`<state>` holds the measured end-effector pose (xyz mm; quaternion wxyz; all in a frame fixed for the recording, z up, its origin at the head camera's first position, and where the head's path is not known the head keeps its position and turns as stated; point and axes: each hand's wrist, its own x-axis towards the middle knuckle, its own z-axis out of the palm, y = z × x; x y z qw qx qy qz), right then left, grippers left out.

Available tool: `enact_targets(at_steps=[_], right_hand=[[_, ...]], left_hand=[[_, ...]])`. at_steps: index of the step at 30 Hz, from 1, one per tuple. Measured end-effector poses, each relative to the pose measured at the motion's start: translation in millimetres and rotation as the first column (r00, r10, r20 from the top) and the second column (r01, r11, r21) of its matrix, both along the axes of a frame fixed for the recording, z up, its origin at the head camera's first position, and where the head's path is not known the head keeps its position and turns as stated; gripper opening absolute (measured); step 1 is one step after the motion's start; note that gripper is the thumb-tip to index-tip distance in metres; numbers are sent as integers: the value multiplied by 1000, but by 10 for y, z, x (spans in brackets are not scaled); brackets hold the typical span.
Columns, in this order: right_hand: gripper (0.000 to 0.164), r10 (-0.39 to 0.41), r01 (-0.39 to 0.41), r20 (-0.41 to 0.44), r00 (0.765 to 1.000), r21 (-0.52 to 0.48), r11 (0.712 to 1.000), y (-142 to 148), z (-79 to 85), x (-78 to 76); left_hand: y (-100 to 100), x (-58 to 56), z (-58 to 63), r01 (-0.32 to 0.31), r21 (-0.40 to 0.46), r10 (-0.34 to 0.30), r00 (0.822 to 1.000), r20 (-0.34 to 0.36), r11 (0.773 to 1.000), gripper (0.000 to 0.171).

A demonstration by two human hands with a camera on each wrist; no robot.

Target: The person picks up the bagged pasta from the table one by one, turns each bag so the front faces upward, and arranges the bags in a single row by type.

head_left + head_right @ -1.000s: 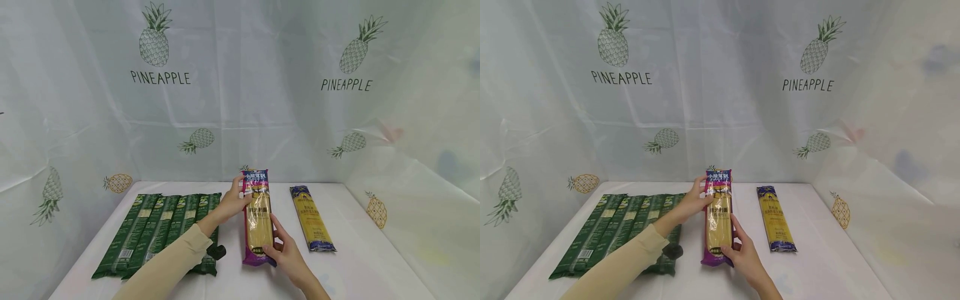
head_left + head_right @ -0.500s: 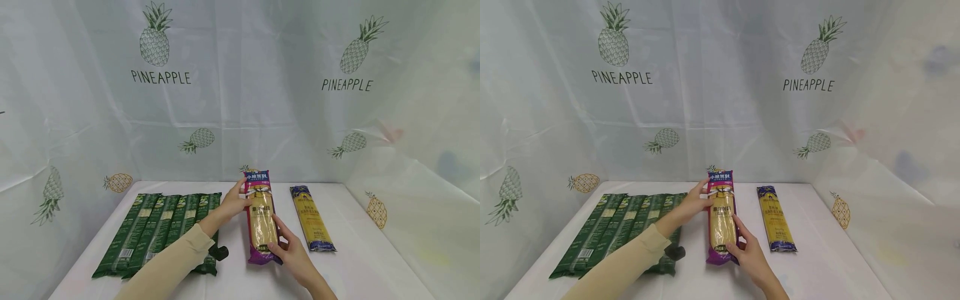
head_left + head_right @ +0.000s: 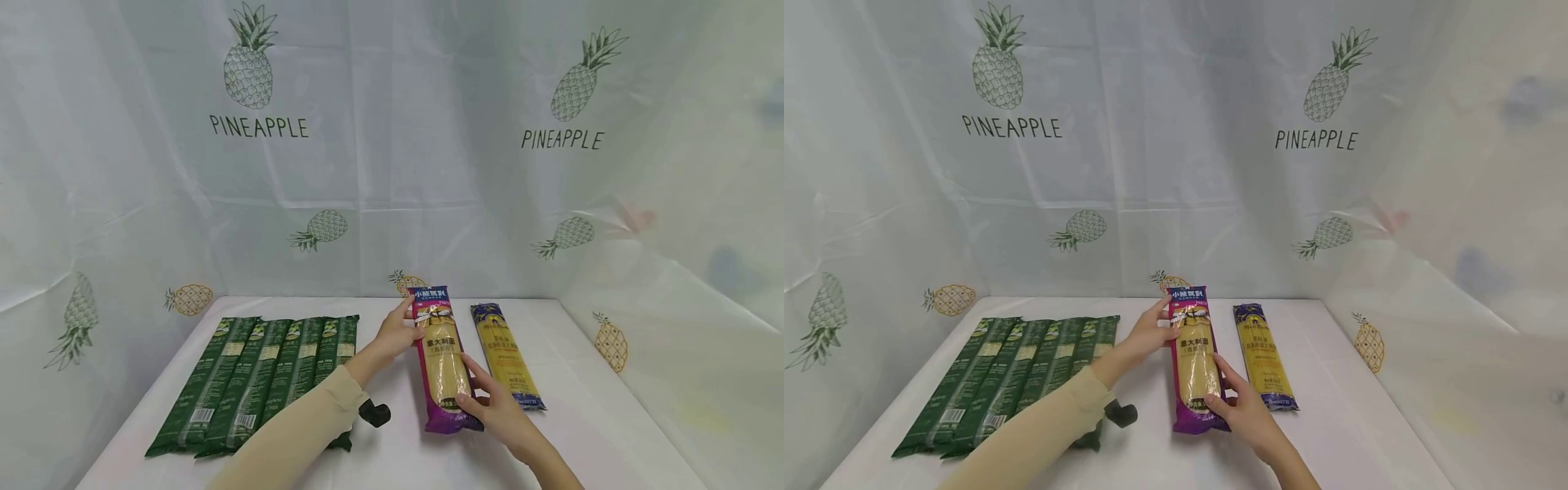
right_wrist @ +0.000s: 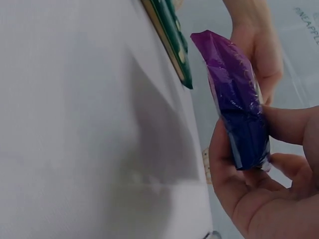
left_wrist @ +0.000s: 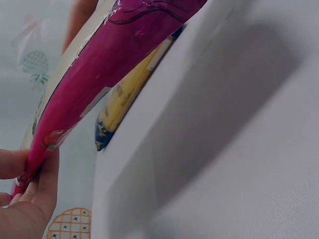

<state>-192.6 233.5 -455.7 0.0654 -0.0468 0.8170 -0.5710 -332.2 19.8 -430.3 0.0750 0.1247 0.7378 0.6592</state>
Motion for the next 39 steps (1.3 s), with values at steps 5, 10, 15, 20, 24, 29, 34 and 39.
enact_targets(at_steps=[5, 10, 15, 20, 24, 29, 34, 39], right_hand=[[77, -61, 60, 4, 998, 81, 995, 116, 19, -26], [71, -127, 130, -28, 991, 199, 971, 200, 28, -42], [71, -121, 134, -63, 991, 279, 951, 324, 28, -45], [69, -82, 128, -142, 986, 347, 929, 375, 17, -76], [66, -73, 134, -162, 984, 403, 906, 378, 22, -109], [60, -90, 167, -184, 979, 464, 870, 371, -15, -171], [54, -76, 199, -241, 968, 543, 816, 336, -83, -233], [53, -85, 216, -247, 965, 573, 790, 306, -97, -260]], left_hand=[[169, -58, -64, -10, 18, 10, 1000, 3, 1000, 88], [302, -130, -177, -15, 42, 14, 1000, 26, 999, 86], [463, -186, -285, 0, -11, 0, 1000, 5, 1000, 86], [571, -243, -377, -14, -54, 13, 1000, -23, 998, 85], [622, -271, -433, -37, -68, 36, 999, -22, 997, 84], [671, -320, -511, -24, -57, 26, 999, 24, 998, 84], [742, -418, -623, 10, -83, -5, 998, 64, 996, 83], [808, -497, -685, 11, -162, -2, 998, 57, 987, 83]])
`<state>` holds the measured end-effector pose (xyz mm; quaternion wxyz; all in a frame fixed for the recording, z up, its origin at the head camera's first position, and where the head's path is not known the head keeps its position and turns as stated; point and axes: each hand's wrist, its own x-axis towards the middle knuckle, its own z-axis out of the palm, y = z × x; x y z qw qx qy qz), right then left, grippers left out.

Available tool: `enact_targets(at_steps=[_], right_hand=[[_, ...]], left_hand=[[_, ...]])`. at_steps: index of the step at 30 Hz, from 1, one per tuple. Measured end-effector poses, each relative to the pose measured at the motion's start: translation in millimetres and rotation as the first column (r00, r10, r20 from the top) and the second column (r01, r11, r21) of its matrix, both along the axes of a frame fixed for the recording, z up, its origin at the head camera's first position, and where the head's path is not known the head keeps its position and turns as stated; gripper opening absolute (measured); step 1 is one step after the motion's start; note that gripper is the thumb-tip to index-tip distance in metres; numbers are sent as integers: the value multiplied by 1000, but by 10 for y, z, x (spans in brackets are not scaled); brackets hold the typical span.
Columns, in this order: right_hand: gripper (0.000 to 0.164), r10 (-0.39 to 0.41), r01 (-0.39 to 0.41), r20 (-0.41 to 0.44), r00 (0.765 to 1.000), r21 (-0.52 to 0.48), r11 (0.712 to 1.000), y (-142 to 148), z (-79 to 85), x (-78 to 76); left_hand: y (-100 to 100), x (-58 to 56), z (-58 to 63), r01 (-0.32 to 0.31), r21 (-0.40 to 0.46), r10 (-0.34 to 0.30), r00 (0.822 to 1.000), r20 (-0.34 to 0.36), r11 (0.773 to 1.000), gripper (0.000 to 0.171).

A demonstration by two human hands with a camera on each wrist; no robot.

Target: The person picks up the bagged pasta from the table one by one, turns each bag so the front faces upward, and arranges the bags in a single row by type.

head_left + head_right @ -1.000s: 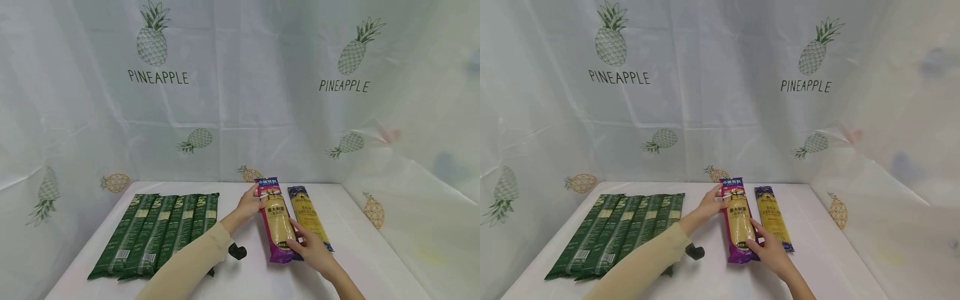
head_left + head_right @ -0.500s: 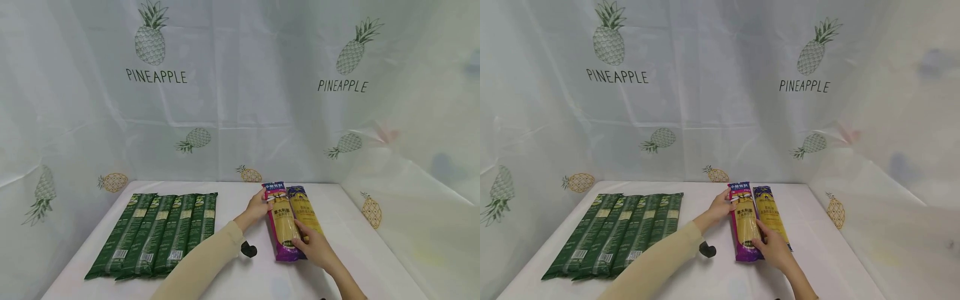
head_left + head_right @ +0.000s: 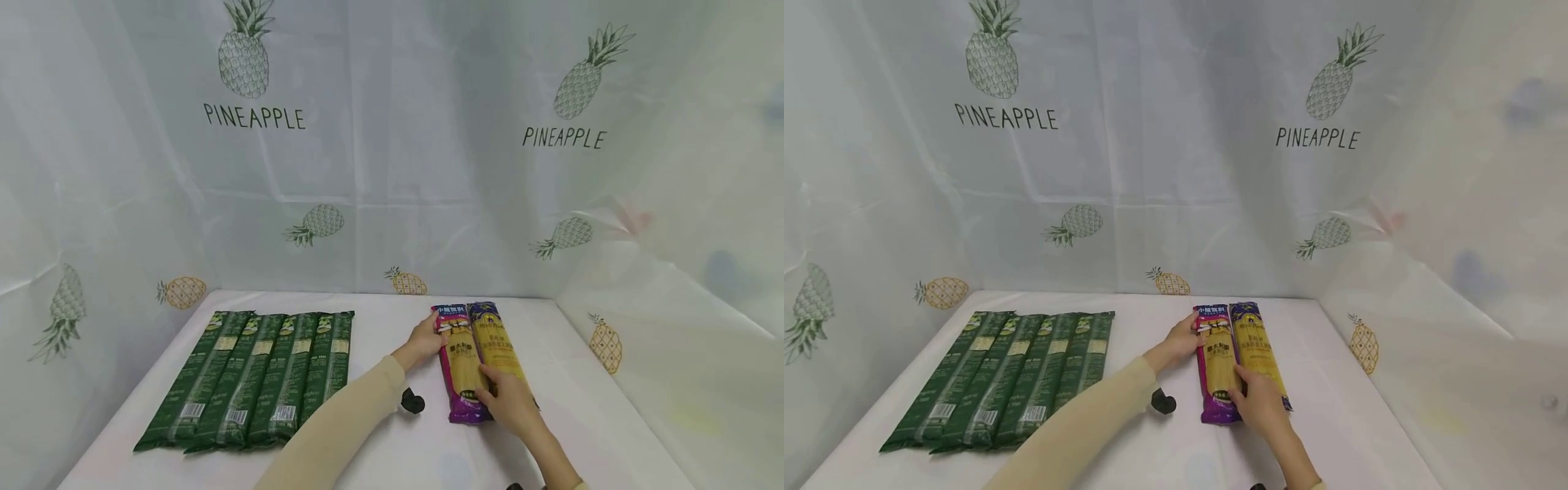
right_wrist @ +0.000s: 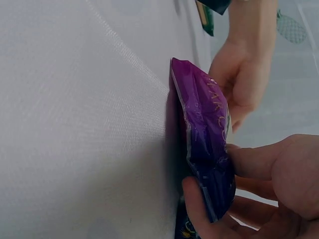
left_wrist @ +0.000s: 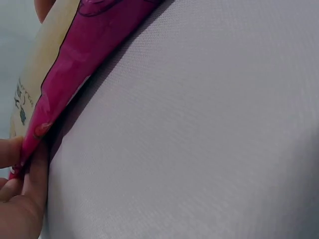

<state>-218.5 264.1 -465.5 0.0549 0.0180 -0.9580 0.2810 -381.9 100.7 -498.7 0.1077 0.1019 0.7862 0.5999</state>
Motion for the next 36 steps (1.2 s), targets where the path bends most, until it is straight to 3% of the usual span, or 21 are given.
enact_targets(at_steps=[9, 19, 27, 33, 36], right_hand=[[53, -35, 36, -20, 999, 56, 998, -31, -35, -22], [47, -67, 73, -90, 994, 61, 995, -22, -98, -47], [46, -47, 55, -116, 992, 63, 996, 3, -104, -105], [46, -72, 77, -75, 995, 68, 995, 17, -113, -143], [46, -89, 92, -48, 995, 73, 993, 27, -112, -151]], left_hand=[[-52, 90, 104, -1, -203, -24, 992, -120, 979, 76], [6, 3, 2, -49, -297, -17, 976, -215, 954, 70], [48, -52, -59, -94, -344, 8, 970, -242, 934, 68], [77, -96, -90, -125, -386, 32, 970, -240, 914, 67], [96, -155, -138, -121, -380, 35, 973, -226, 917, 67]])
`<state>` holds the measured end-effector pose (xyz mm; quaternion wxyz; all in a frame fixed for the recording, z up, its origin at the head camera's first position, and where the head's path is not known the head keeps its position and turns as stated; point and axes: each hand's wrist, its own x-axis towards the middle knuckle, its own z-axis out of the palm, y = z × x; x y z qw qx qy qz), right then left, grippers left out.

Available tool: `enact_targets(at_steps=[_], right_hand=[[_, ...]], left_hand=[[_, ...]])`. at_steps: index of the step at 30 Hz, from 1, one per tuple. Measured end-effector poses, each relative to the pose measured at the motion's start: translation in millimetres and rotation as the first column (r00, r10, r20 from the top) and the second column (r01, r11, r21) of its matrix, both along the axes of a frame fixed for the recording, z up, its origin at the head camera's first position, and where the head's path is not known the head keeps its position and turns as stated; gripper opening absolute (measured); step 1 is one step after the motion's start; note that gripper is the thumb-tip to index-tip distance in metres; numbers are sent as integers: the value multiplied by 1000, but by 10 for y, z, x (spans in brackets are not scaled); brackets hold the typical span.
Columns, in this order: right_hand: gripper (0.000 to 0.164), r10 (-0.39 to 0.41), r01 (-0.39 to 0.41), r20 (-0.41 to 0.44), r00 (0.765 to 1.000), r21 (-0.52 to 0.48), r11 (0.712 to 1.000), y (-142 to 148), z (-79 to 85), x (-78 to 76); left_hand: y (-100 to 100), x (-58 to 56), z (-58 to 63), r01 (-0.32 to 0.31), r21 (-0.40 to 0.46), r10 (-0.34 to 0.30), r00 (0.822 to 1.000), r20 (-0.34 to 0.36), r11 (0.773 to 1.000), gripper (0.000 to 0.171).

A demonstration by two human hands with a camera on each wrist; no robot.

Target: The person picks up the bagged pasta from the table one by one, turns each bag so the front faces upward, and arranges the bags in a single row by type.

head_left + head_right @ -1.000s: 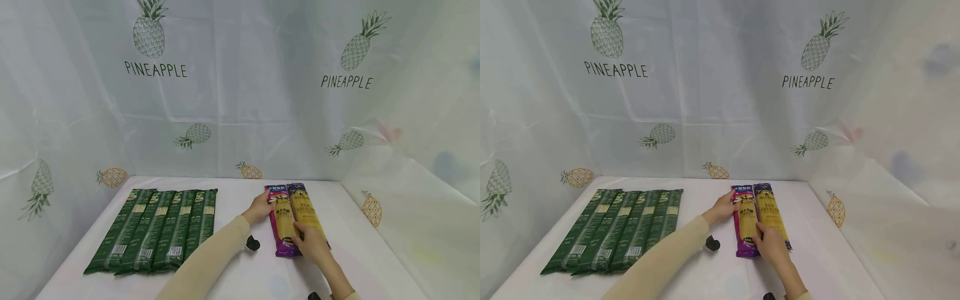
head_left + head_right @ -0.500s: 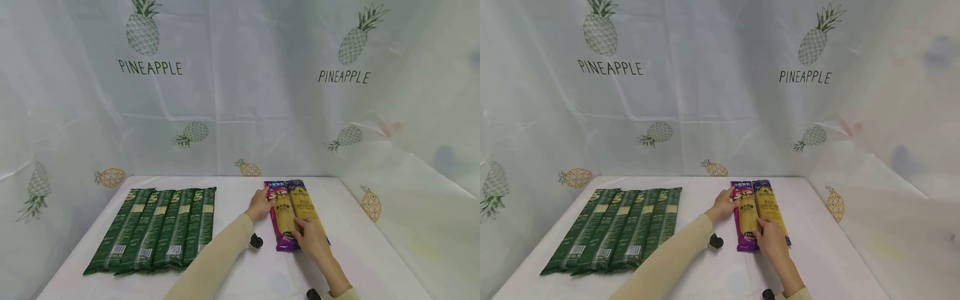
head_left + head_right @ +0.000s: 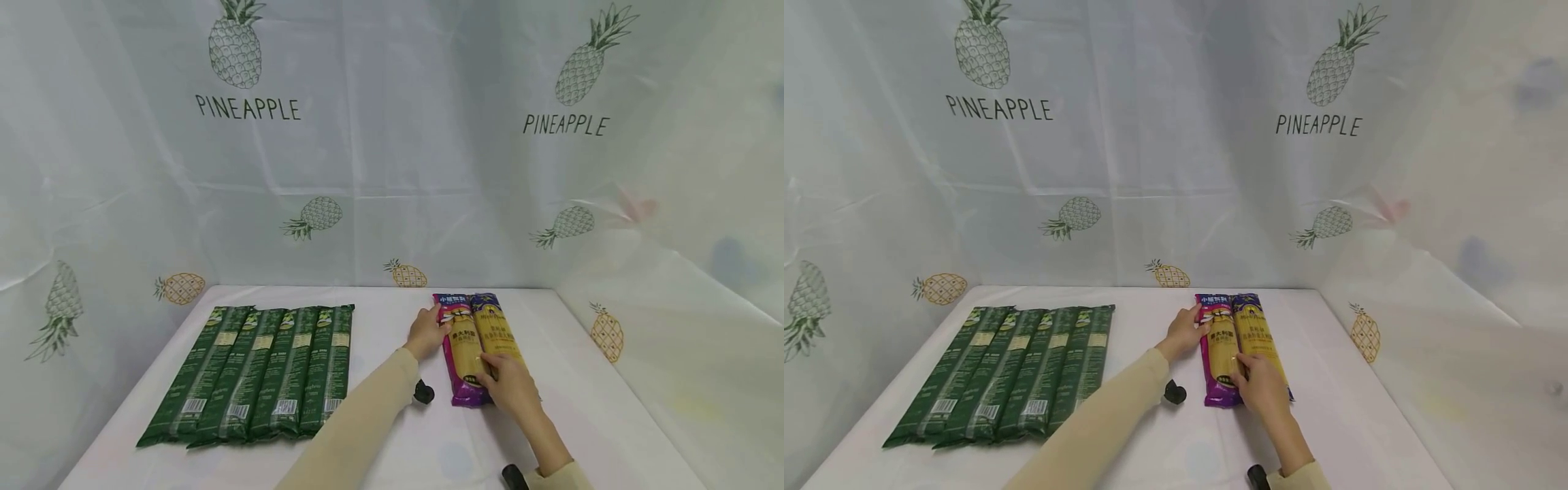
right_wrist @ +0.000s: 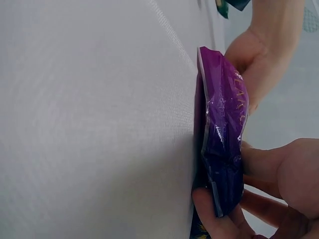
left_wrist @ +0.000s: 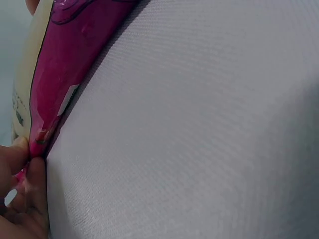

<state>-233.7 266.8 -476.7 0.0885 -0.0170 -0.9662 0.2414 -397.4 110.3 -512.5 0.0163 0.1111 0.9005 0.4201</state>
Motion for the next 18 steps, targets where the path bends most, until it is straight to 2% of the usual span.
enact_targets(at_steps=[5, 9, 12, 18], right_hand=[[46, -3, 3, 22, 1000, -5, 1000, 26, 22, -14], [46, 5, -5, 16, 1000, -11, 1000, 80, 33, -17], [45, 24, -24, -4, 1000, -9, 1000, 112, 13, -11], [44, 61, -59, -35, 998, 58, 997, 96, -37, 0]], left_hand=[[2, -40, 0, 18, 29, -18, 1000, 24, 999, 68], [0, 11, 67, 30, 47, -32, 998, 48, 998, 69], [-15, 60, 113, 40, 29, -42, 997, 63, 999, 69], [-61, 143, 211, 43, 3, -43, 996, 72, 999, 67]])
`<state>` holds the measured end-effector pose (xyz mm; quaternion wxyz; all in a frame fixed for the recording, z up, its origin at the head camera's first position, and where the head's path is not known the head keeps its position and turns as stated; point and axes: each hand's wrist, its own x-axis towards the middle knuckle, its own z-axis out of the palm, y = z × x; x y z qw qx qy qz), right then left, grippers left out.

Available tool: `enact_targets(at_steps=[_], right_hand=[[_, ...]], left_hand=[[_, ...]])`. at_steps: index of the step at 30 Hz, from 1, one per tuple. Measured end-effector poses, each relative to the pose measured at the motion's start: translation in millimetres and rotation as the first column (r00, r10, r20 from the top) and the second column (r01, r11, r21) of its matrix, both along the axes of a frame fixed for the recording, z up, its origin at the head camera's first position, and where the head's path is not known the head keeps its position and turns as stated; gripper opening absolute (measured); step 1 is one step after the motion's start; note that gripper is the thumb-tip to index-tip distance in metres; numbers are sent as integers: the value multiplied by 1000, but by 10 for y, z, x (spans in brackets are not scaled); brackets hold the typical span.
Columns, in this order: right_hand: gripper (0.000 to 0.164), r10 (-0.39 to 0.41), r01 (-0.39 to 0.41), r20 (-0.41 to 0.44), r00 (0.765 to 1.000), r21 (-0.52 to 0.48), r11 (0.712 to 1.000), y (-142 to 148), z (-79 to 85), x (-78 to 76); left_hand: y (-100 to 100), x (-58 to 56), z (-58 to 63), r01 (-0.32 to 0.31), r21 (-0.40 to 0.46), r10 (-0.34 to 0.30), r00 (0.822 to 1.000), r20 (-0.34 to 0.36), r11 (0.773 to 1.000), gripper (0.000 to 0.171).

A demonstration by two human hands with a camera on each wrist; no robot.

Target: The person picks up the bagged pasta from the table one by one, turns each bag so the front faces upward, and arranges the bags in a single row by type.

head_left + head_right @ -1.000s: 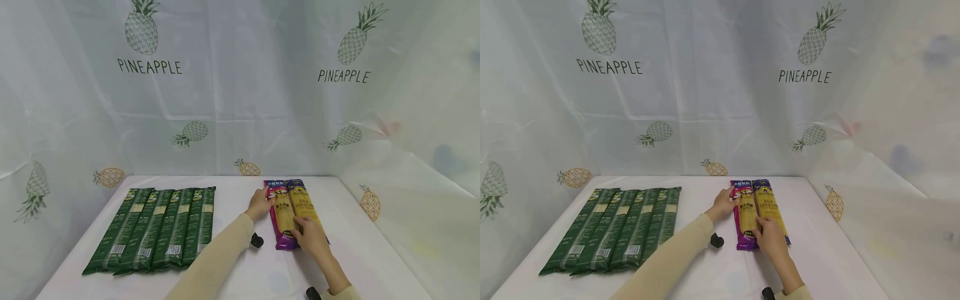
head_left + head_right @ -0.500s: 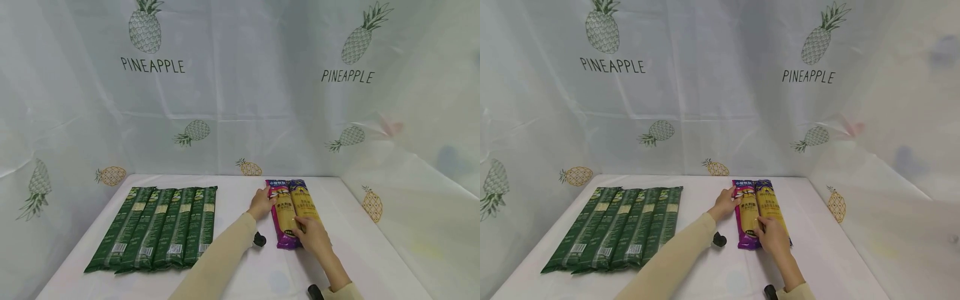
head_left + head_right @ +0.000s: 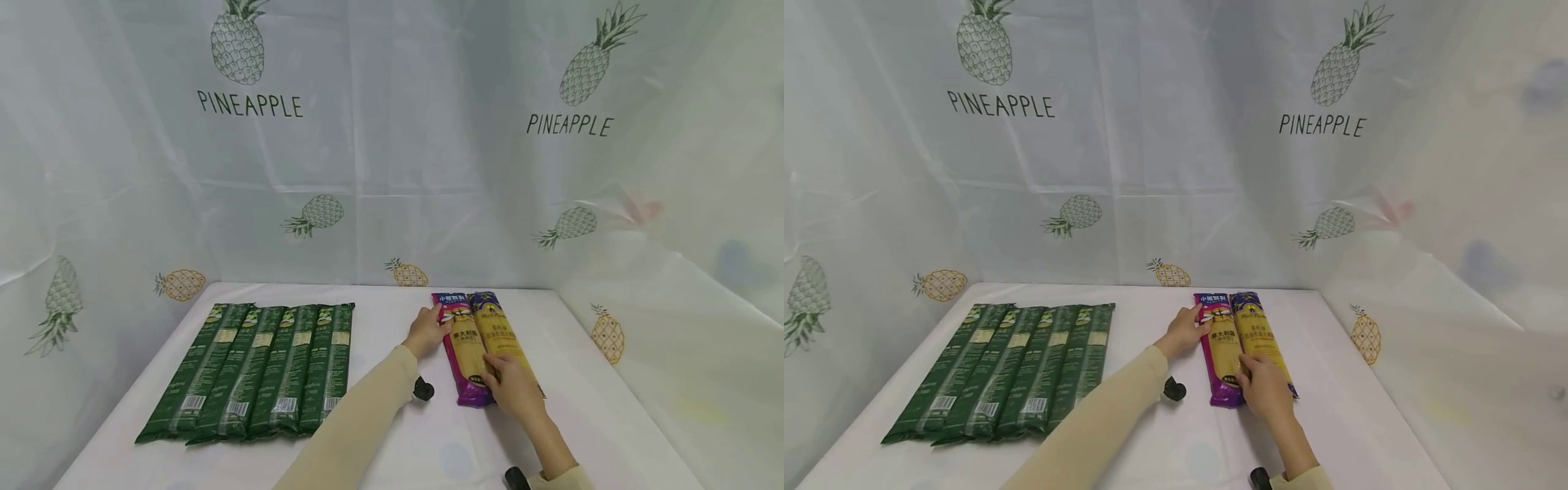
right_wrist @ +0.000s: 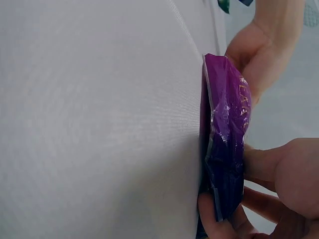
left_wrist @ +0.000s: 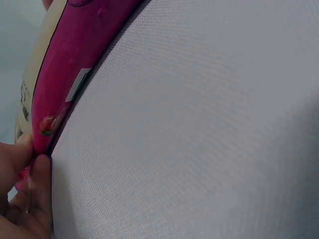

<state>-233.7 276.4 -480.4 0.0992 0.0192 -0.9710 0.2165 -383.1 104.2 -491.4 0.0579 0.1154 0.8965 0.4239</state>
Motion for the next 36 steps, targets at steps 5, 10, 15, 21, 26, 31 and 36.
enact_targets(at_steps=[5, 10, 15, 21, 26, 31, 36], right_hand=[[45, -7, 7, -11, 1000, 16, 1000, -25, 1, 12], [48, 17, -17, 40, 999, -14, 1000, -27, 47, 61], [55, 49, -41, 132, 990, -58, 997, -65, 162, 128], [56, 43, -35, 137, 990, -60, 998, -169, 303, 227], [50, 52, -43, 95, 994, -96, 994, -259, 371, 301], [45, 91, -82, 44, 995, -166, 983, -349, 378, 324], [47, 125, -120, 5, 992, -231, 965, -476, 343, 330]], left_hand=[[53, -35, -45, -16, -51, 17, 1000, 13, 999, 66], [63, -14, -56, -20, -53, 20, 1000, 15, 998, 67], [-43, 24, 0, 31, 17, -32, 998, 53, 999, 68], [-255, -6, 46, 124, 301, -189, 962, 199, 945, 71], [-483, -10, 107, 189, 449, -348, 886, 305, 873, 75], [-782, 8, 249, 270, 432, -423, 852, 309, 861, 72], [-1170, -8, 468, 324, 352, -419, 875, 242, 878, 59]])
